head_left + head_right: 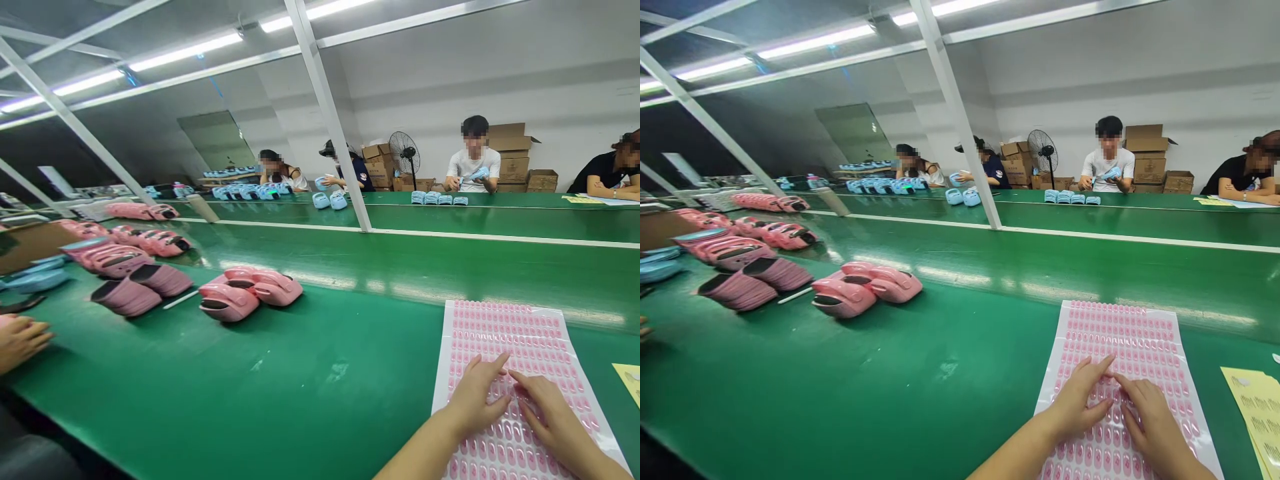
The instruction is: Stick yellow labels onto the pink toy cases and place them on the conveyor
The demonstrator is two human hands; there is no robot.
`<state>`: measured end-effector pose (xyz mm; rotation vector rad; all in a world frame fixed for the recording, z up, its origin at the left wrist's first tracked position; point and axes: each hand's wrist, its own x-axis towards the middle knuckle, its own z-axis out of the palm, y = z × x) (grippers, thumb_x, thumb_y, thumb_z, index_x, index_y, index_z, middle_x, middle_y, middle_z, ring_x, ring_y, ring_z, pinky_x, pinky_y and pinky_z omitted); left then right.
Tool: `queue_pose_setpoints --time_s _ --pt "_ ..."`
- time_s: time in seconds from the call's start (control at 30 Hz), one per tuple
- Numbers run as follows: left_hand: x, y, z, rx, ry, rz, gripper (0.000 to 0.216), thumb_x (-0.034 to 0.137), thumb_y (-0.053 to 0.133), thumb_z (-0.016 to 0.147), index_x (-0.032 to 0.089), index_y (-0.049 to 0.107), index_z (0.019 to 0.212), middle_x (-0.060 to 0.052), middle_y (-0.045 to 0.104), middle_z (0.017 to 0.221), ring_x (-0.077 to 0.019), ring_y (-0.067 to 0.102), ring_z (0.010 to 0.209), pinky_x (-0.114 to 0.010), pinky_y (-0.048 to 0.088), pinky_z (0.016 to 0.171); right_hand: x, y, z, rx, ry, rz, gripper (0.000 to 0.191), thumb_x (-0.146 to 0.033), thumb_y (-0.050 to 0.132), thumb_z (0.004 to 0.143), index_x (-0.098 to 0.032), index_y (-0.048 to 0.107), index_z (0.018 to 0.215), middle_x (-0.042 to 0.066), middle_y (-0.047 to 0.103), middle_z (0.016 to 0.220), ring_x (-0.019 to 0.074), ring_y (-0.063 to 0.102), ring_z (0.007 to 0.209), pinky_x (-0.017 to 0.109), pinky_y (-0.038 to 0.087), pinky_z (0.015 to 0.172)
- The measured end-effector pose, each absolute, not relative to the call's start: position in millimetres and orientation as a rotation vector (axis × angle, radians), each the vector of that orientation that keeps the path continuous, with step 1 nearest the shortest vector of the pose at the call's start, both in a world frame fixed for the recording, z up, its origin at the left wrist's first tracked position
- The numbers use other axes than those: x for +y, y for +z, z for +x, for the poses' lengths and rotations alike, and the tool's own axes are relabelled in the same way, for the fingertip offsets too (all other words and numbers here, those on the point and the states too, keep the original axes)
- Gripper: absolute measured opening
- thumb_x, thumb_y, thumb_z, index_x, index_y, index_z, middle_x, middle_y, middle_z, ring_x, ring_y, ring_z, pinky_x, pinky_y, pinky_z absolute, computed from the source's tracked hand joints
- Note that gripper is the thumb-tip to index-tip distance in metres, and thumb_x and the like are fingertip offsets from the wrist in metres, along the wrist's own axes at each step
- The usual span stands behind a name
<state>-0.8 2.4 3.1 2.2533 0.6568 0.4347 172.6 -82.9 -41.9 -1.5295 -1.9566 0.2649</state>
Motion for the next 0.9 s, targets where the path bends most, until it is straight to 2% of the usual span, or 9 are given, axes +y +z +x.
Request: queue_pose_setpoints --time_s 0.17,0.43,0.67,0.9 --pt "1.3 9.0 -1.1 0.641 0.400 2.308 0.052 0.022 0.056 0.072 0.026 0.043 0.122 -0.005 0.059 0.115 -0.0194 0.051 0.108 -0.046 0.019 0.104 -82.8 -45.4 173.7 -1.958 0.203 -1.517 0.045 -0.025 0.044 0.085 -0.026 0.037 0.129 0.006 0.066 0.097 0.0194 0.062 0.087 0.034 0.051 0.074" --pt "0.4 9.7 -0.6 0.665 0.422 2.270 0.049 0.022 0.057 0.071 0.025 0.045 0.118 -0.004 0.061 0.113 -0.0179 0.054 0.104 -0.044 0.020 0.104 -82.5 -47.0 175.7 -1.978 0.229 -1.510 0.046 -0.024 0.043 0.085 -0.026 0.036 0.130 0.007 0.065 0.098 0.0201 0.062 0.088 0.036 0.050 0.075" --pt "0.2 9.6 -0.3 0.668 0.440 2.249 0.046 0.020 0.058 0.070 0.023 0.046 0.115 -0.005 0.061 0.113 -0.0179 0.055 0.102 -0.044 0.019 0.104 -83.6 -44.2 174.8 -1.969 0.281 -1.552 0.040 -0.026 0.043 0.085 -0.025 0.042 0.125 0.007 0.065 0.099 0.0208 0.061 0.090 0.038 0.050 0.077" --pt "-0.4 11.1 2.2 0.739 0.431 2.282 0.029 0.024 0.055 0.074 0.019 0.053 0.102 -0.005 0.064 0.100 -0.0183 0.056 0.095 -0.042 0.024 0.102 -83.4 -39.8 173.4 -1.995 0.263 -1.546 0.037 -0.025 0.045 0.084 -0.028 0.049 0.120 0.006 0.065 0.100 0.0206 0.061 0.090 0.036 0.050 0.076"
